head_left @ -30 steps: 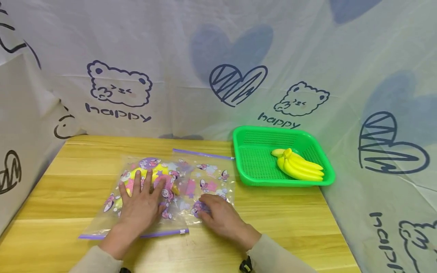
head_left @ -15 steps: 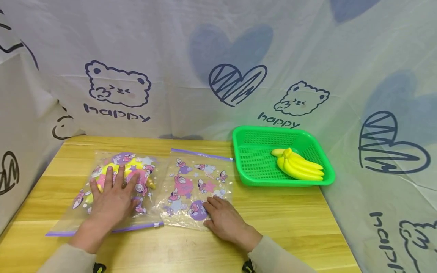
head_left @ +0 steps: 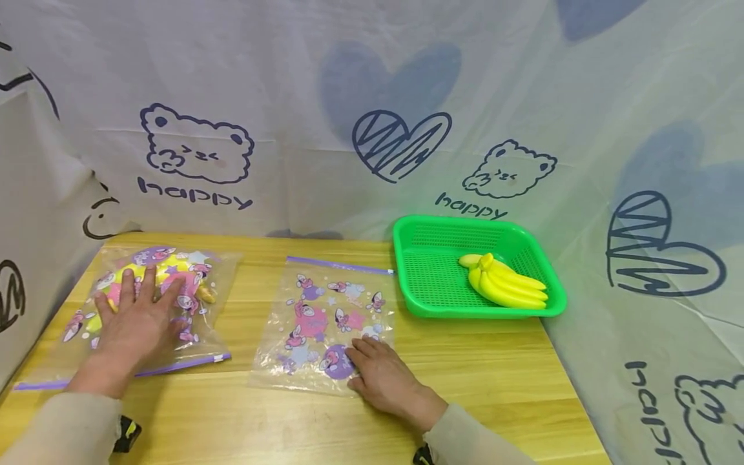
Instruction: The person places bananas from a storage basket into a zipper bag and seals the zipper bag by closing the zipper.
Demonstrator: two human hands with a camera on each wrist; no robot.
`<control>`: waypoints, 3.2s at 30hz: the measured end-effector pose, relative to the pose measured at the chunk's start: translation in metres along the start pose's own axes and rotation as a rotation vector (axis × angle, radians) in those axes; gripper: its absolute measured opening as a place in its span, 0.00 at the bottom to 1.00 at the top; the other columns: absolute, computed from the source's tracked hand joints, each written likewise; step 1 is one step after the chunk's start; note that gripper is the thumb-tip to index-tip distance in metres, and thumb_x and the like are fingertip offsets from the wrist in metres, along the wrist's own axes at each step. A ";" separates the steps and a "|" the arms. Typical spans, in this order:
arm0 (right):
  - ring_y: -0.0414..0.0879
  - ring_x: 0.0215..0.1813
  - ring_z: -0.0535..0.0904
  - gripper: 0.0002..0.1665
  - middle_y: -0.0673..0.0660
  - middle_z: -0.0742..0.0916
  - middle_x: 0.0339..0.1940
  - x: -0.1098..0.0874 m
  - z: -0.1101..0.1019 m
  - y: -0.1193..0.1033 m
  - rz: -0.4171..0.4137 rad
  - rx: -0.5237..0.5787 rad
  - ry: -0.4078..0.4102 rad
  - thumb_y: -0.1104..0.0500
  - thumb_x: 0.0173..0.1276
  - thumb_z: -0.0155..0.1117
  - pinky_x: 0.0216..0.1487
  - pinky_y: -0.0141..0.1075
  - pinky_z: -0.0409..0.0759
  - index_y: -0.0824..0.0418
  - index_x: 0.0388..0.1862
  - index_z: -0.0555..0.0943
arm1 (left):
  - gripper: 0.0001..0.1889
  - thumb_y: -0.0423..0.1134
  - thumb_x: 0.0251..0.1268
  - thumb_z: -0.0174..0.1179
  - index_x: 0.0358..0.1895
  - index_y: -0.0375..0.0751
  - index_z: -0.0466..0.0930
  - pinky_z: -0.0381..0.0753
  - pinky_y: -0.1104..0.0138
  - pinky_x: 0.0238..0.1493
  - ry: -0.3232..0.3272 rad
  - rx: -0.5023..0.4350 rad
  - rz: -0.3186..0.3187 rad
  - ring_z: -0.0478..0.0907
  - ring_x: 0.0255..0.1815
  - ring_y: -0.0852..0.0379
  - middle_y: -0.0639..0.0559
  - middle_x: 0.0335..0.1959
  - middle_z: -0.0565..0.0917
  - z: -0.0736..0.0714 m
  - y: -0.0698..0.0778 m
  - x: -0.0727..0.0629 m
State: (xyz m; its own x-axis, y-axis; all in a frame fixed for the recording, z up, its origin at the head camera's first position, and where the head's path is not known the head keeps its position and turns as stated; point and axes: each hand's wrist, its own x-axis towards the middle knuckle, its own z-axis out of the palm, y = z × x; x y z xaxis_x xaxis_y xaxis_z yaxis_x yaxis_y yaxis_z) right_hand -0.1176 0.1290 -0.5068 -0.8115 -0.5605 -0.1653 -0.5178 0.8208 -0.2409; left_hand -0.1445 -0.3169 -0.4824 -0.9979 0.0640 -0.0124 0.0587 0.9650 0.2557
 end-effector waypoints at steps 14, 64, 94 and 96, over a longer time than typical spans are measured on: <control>0.59 0.82 0.66 0.34 0.61 0.73 0.80 -0.002 0.001 0.000 -0.021 -0.015 0.005 0.49 0.78 0.63 0.82 0.55 0.62 0.59 0.78 0.72 | 0.48 0.46 0.73 0.64 0.87 0.46 0.43 0.15 0.22 0.64 0.005 0.016 -0.014 0.16 0.79 0.18 0.27 0.82 0.23 -0.011 -0.040 0.015; 0.57 0.84 0.63 0.36 0.58 0.71 0.82 0.002 -0.002 0.008 -0.046 0.004 -0.041 0.47 0.77 0.65 0.83 0.52 0.59 0.57 0.79 0.71 | 0.47 0.64 0.77 0.54 0.85 0.39 0.45 0.17 0.19 0.64 0.028 -0.048 -0.021 0.22 0.81 0.19 0.25 0.84 0.32 -0.005 -0.014 0.043; 0.63 0.83 0.63 0.47 0.66 0.69 0.82 0.029 0.001 0.015 0.033 -0.032 0.152 0.34 0.76 0.61 0.80 0.62 0.60 0.61 0.81 0.65 | 0.45 0.57 0.74 0.62 0.84 0.38 0.53 0.37 0.26 0.77 -0.012 -0.087 0.155 0.37 0.85 0.22 0.26 0.84 0.47 0.039 0.118 0.030; 0.63 0.83 0.63 0.47 0.65 0.69 0.82 0.031 0.003 0.016 0.049 -0.034 0.147 0.34 0.76 0.61 0.80 0.62 0.61 0.60 0.81 0.65 | 0.45 0.56 0.74 0.62 0.84 0.37 0.54 0.40 0.27 0.77 -0.026 -0.096 0.180 0.39 0.85 0.23 0.27 0.84 0.48 0.045 0.123 0.028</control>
State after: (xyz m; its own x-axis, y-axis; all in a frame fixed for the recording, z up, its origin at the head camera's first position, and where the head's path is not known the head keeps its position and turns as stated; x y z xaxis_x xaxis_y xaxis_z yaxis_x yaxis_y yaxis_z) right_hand -0.1506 0.1244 -0.5184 -0.8657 -0.4995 -0.0338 -0.4834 0.8515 -0.2030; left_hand -0.1636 -0.1849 -0.4951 -0.9703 0.2414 0.0170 0.2322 0.9087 0.3468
